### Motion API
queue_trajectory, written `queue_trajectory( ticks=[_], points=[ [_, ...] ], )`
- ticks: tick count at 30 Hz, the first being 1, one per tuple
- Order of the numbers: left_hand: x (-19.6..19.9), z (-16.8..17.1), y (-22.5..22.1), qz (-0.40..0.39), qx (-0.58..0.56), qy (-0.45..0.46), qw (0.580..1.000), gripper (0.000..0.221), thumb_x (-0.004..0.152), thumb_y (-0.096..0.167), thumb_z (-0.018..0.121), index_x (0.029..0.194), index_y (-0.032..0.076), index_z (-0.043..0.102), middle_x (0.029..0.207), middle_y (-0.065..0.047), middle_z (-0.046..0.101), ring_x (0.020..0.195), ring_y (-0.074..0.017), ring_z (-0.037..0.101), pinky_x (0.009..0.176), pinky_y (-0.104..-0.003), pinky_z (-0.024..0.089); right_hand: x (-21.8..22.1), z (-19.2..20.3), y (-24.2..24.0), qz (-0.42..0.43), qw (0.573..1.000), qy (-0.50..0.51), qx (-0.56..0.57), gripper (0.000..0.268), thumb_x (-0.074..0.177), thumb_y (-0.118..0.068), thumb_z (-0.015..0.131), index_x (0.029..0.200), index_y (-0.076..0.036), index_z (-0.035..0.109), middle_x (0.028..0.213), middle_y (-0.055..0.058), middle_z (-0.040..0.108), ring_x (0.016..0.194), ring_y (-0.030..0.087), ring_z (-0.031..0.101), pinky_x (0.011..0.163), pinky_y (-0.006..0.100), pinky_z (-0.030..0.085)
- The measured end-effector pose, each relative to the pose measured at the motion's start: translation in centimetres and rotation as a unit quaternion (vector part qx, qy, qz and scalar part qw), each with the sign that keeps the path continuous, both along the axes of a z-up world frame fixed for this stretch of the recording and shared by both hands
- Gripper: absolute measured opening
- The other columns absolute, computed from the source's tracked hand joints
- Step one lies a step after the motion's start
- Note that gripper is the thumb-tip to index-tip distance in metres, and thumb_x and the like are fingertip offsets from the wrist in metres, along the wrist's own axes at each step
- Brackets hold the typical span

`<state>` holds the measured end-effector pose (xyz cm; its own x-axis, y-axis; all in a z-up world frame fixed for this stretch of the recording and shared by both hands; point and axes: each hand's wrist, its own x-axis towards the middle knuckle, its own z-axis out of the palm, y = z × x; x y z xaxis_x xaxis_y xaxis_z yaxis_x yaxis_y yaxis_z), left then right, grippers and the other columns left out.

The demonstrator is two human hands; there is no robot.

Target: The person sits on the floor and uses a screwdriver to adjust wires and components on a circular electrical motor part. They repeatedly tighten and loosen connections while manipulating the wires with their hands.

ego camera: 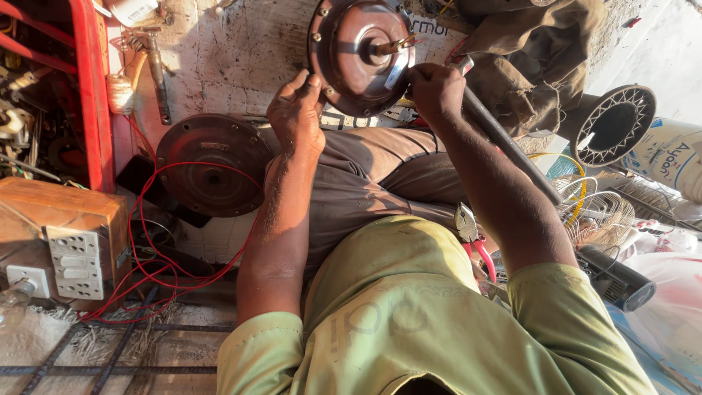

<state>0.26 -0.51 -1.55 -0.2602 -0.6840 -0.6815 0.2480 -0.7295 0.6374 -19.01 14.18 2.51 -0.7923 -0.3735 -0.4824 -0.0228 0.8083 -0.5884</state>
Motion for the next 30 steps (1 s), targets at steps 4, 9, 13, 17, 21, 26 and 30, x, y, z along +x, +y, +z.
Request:
queue_trajectory(
  ticks=[4, 9, 13, 17, 21, 26, 30],
  points=[
    [-0.4, -1.5, -0.4, 0.024, -0.015, -0.072, 0.997, 0.022, 0.087, -0.011, 0.074, 0.109, -0.01, 0.072, 0.105, -0.017, 0.074, 0.093, -0.02, 0.071, 0.088, -0.03, 0.06, 0.1, 0.3, 0.7, 0.07, 0.996, 0.034, -0.036, 0.016, 0.09, -0.009, 0.076, 0.103, -0.011, 0.083, 0.083, 0.007, 0.08, 0.07, 0.013, 0.076, 0.066, 0.03, 0.061],
    [-0.6, -1.3, -0.9, 0.022, 0.004, -0.13, 0.991, 0.022, 0.086, -0.011, 0.074, 0.107, -0.008, 0.073, 0.108, -0.018, 0.073, 0.096, -0.02, 0.07, 0.09, -0.03, 0.059, 0.5, 0.4, 1.1, 0.162, 0.976, 0.116, -0.083, 0.02, 0.089, -0.004, 0.077, 0.108, -0.008, 0.082, 0.097, 0.014, 0.079, 0.086, 0.022, 0.075, 0.078, 0.035, 0.059],
    [-0.6, -0.3, -1.0, -0.004, 0.008, -0.153, 0.988, 0.016, 0.09, -0.007, 0.072, 0.106, -0.006, 0.074, 0.113, -0.018, 0.072, 0.104, -0.0199, 0.07, 0.095, -0.028, 0.059, 0.6, 0.6, 1.2, 0.147, 0.979, 0.115, -0.079, 0.02, 0.089, -0.004, 0.076, 0.108, -0.009, 0.083, 0.097, 0.013, 0.079, 0.084, 0.021, 0.076, 0.076, 0.034, 0.06],
    [-0.5, 0.0, -1.1, 0.001, 0.033, -0.159, 0.987, 0.017, 0.089, -0.005, 0.072, 0.107, -0.004, 0.073, 0.113, -0.019, 0.071, 0.104, -0.0217, 0.069, 0.091, -0.03, 0.06, 0.6, 0.6, 1.0, 0.092, 0.993, 0.04, -0.055, 0.013, 0.091, -0.01, 0.079, 0.103, -0.008, 0.083, 0.085, 0.009, 0.08, 0.068, 0.016, 0.075, 0.065, 0.031, 0.06],
    [-0.8, -0.2, -1.0, 0.01, -0.01, -0.138, 0.99, 0.017, 0.089, -0.007, 0.073, 0.106, -0.006, 0.074, 0.114, -0.019, 0.071, 0.105, -0.0214, 0.07, 0.094, -0.027, 0.061, -0.3, 0.7, 1.2, 0.098, 0.994, 0.021, -0.051, 0.016, 0.086, -0.013, 0.085, 0.098, -0.004, 0.081, 0.083, 0.009, 0.079, 0.067, 0.014, 0.075, 0.063, 0.029, 0.062],
    [-0.6, 0.0, -1.1, 0.012, 0.032, -0.159, 0.987, 0.017, 0.09, -0.005, 0.073, 0.106, -0.003, 0.074, 0.11, -0.018, 0.072, 0.096, -0.0189, 0.068, 0.079, -0.026, 0.058, -0.7, 0.5, 1.7, 0.192, 0.966, 0.084, -0.15, 0.023, 0.088, -0.006, 0.079, 0.11, -0.003, 0.084, 0.094, 0.012, 0.079, 0.078, 0.016, 0.076, 0.068, 0.029, 0.062],
    [-0.8, 0.2, -1.3, 0.018, 0.059, -0.148, 0.987, 0.017, 0.089, -0.004, 0.071, 0.105, -0.002, 0.072, 0.107, -0.014, 0.07, 0.093, -0.0179, 0.069, 0.075, -0.027, 0.059, -0.6, 0.3, 1.7, 0.111, 0.991, -0.001, -0.073, 0.017, 0.089, -0.012, 0.082, 0.101, -0.002, 0.08, 0.085, 0.008, 0.078, 0.072, 0.014, 0.077, 0.066, 0.028, 0.063]
  ],
)
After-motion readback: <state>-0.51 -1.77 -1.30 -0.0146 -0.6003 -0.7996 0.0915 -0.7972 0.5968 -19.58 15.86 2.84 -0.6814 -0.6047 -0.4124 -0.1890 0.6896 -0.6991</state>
